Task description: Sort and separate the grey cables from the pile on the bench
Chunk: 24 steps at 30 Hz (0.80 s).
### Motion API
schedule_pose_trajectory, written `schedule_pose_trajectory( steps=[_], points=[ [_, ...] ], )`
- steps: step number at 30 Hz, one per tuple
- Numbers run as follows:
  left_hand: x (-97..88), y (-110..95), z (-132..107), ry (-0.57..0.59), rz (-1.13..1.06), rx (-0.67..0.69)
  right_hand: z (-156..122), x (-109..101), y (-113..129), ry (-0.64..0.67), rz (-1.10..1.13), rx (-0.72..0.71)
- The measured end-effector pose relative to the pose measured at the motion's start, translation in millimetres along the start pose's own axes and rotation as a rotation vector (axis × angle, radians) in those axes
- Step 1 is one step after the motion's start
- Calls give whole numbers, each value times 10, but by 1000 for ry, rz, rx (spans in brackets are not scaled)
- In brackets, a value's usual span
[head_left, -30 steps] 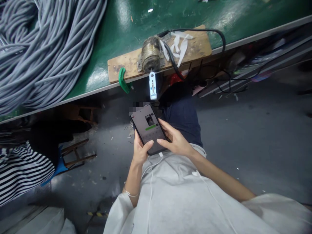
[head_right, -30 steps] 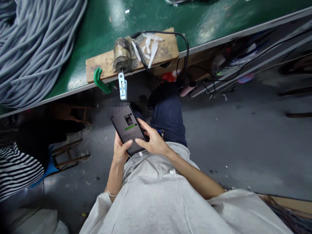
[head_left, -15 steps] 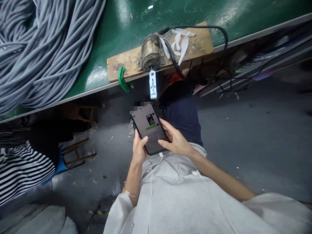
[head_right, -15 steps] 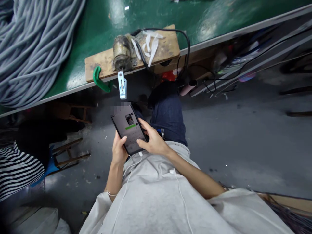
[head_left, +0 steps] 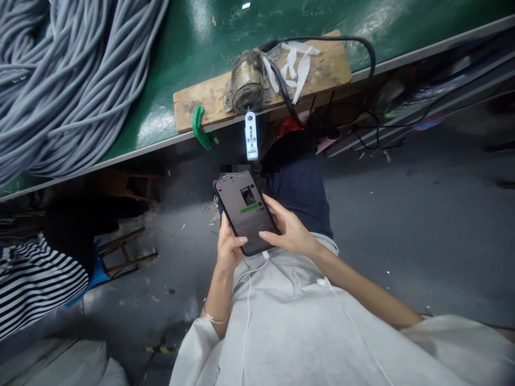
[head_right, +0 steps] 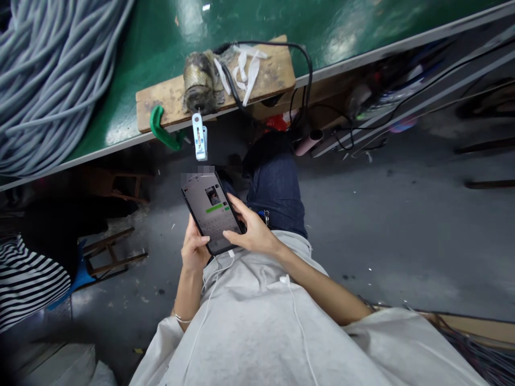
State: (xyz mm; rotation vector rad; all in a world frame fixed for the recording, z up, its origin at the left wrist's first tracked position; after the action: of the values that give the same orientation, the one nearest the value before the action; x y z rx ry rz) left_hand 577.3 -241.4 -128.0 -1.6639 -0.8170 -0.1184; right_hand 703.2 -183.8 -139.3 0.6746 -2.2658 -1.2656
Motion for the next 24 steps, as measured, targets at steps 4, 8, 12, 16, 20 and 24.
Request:
schedule_pose_trajectory(
  steps=[4, 8, 12, 16, 20, 24],
  points=[
    [-30, 29, -12, 25, -42, 11, -8, -30, 1, 7, -14, 0],
    [-51, 22, -20, 58, -33, 27, -8, -23, 0, 29, -8, -16],
    [-44, 4, -14, 83, 30, 83, -13, -21, 3, 24, -9, -37],
    [-45, 34, -6, 73, 120, 119, -27, -19, 21, 17, -19, -46],
    [-64, 65, -5, 79, 164, 145, -39, -29, 20, 8, -27, -38],
    [-70, 62, -11, 71, 130, 139, -45, -42, 5, 3, -26, -41]
  ],
)
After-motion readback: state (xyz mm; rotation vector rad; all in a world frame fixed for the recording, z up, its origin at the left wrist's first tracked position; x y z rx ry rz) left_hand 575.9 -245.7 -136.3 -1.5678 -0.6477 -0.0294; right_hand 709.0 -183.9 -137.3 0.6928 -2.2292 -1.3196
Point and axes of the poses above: each hand's wrist, its own z-axis towards the middle knuckle, its own x-axis out of the palm, y = z × x, the point moved 3 cm from there along z, towards the middle knuckle, and after that the axes turned 14 degrees about x, right-handed, at the moved point
